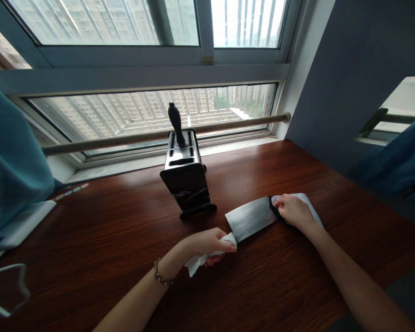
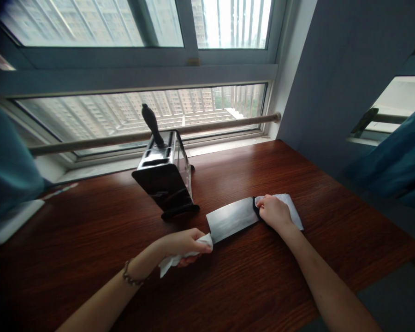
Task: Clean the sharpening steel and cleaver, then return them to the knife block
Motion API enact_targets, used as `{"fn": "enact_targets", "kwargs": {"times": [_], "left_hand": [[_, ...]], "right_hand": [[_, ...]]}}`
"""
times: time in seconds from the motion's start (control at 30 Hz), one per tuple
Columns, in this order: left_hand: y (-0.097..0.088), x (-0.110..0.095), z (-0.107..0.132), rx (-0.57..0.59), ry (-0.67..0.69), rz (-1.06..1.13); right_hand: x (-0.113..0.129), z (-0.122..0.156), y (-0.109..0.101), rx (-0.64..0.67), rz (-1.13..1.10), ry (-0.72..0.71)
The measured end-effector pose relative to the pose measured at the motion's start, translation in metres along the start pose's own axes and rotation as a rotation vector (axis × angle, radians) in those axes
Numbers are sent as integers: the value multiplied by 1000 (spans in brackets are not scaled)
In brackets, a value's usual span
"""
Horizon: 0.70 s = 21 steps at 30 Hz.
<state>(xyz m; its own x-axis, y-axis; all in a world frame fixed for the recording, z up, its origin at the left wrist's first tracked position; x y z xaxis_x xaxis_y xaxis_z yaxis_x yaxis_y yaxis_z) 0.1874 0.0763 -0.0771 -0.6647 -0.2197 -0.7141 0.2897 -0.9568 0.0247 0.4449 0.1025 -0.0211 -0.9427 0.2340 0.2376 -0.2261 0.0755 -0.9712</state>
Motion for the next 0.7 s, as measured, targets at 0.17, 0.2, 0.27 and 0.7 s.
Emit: {"fn": "enact_targets", "kwargs": {"times": [0.17,0.2,0.27,0.7], "left_hand": [[-1,3,-3,-2,2,8],[-1,3,-3,-3,6,7],[-1,3,-3,2,13,6],[0,1,-1,1,-7,-2]], "right_hand": [[-4,0,0,12,-5,25],[-4,0,0,10,-7,20],[-4,-1,0,7,-14,9],[-3,-3,4,-4,-79,-29]]}}
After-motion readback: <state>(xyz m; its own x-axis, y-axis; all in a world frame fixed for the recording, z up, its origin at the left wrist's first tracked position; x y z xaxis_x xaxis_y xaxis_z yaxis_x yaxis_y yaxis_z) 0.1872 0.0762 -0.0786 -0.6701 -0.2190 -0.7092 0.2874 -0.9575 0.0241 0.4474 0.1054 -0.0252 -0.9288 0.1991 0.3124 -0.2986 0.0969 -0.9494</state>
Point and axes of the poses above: each hand's wrist, its own z-axis away from the middle knuckle, its own y-axis out of the palm, x = y × z, the point moved 10 cm from there along -z, towards the middle knuckle, and after that the axes turned 2 degrees about -z, right-handed, at the moved point
